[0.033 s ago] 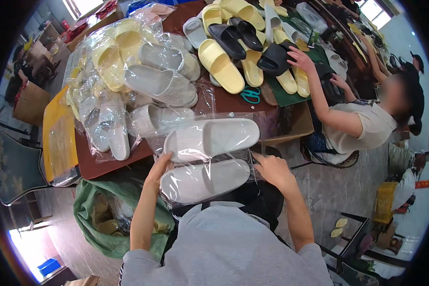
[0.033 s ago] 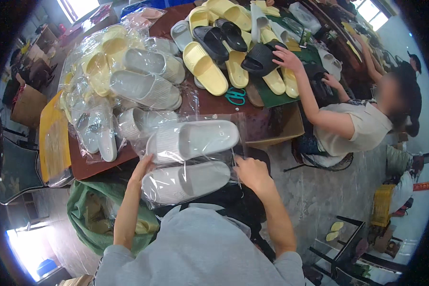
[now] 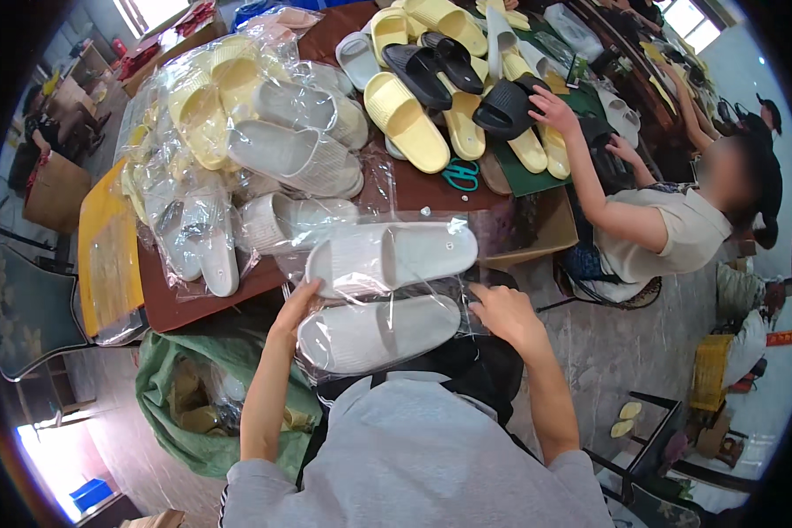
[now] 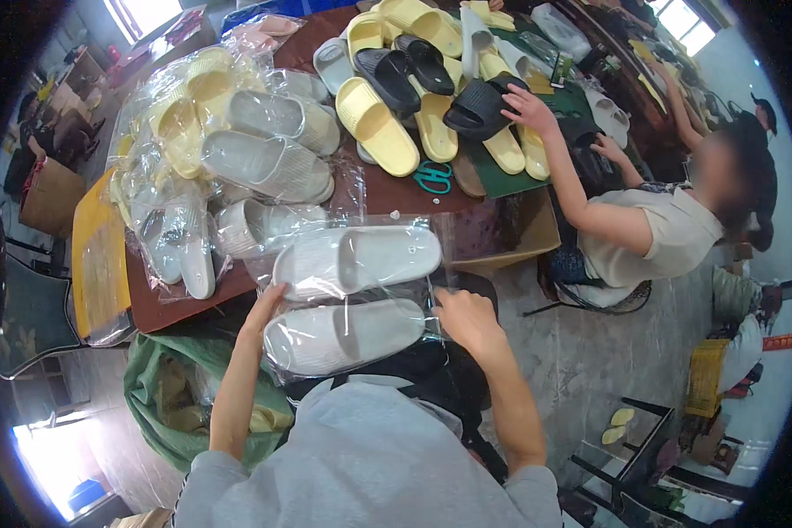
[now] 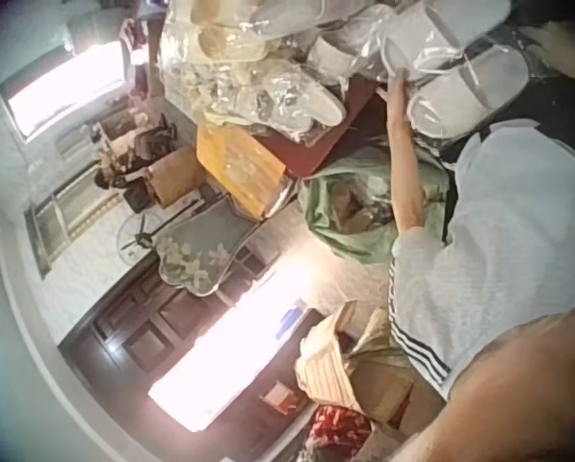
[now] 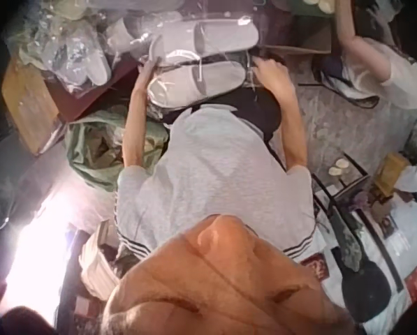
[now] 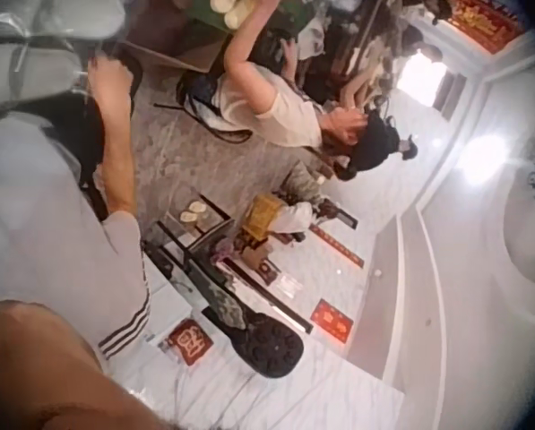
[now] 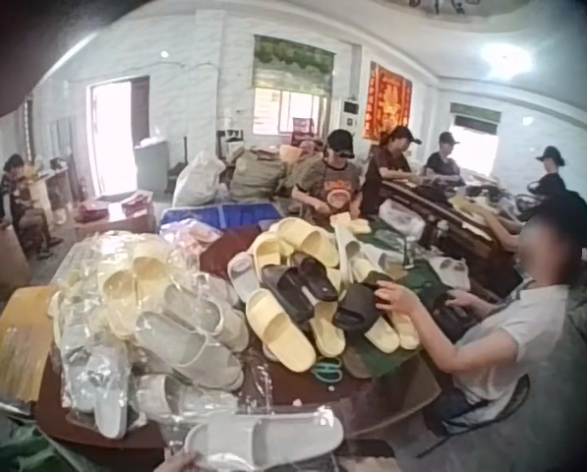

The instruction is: The person packages footwear by hand, first placing a pair of white slippers into a plastic bag, then trimming excess material from a pair of yellow slippers with shears before bagging them.

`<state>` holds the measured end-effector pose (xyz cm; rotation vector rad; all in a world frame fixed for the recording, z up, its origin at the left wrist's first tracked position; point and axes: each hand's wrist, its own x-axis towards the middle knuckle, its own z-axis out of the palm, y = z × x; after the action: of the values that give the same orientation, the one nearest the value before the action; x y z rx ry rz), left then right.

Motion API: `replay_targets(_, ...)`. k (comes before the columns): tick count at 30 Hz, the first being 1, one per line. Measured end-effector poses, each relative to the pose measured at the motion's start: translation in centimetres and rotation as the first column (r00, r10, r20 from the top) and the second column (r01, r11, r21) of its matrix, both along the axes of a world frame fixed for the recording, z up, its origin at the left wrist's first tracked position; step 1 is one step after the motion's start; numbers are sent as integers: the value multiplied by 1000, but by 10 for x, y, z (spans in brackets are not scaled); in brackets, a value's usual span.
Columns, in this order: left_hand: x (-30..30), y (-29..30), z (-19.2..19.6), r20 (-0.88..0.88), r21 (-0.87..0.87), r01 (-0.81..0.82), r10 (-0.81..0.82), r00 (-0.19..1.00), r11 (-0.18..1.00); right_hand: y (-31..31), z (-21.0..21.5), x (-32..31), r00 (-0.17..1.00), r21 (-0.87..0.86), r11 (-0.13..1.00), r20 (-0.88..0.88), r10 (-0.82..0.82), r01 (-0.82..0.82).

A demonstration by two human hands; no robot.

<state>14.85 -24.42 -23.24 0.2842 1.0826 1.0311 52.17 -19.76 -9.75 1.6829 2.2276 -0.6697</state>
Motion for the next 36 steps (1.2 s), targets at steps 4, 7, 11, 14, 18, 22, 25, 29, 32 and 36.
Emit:
replay_targets(4,-10,8,-28,107,90,33,-43,993,995,22,-63,16,805,29,970,-563,-185,243)
replay_targets(7,-12,9,-6,130,72,17,-27,991,997,37,-101,12,533,-176,900,-754,-384,398)
replay_targets(11,-21,7,1,173,-13,47,-44,984,999,52,-110,2,200,-404,886,-871,-449,229)
replay_targets(14,-21,7,-16,267,31,32,-39,963,999,59,-106,-6,86,-649,760,-755,-650,40)
replay_targets(18,0,14,8,218,34,0,-8,976,999,67,-124,-1,-4,-808,586,-587,-810,-55)
replay_targets(22,-3,10,2,80,11,14,-14,997,1000,63,-136,2,-15,-853,509,-511,-860,-118)
replay_targets(25,3,2,7,73,-14,-154,154,985,988,55,-128,8,82,-865,492,-500,-862,-95)
replay_targets(29,-1,6,-10,212,-45,-150,156,965,988,39,-113,-5,131,-760,646,-635,-761,71)
replay_targets(32,-6,11,-19,284,-38,-68,76,956,997,33,-107,-16,156,-471,868,-856,-492,155)
replay_targets(36,0,10,-5,266,-49,-101,110,958,994,22,-103,-10,180,-434,896,-878,-444,93)
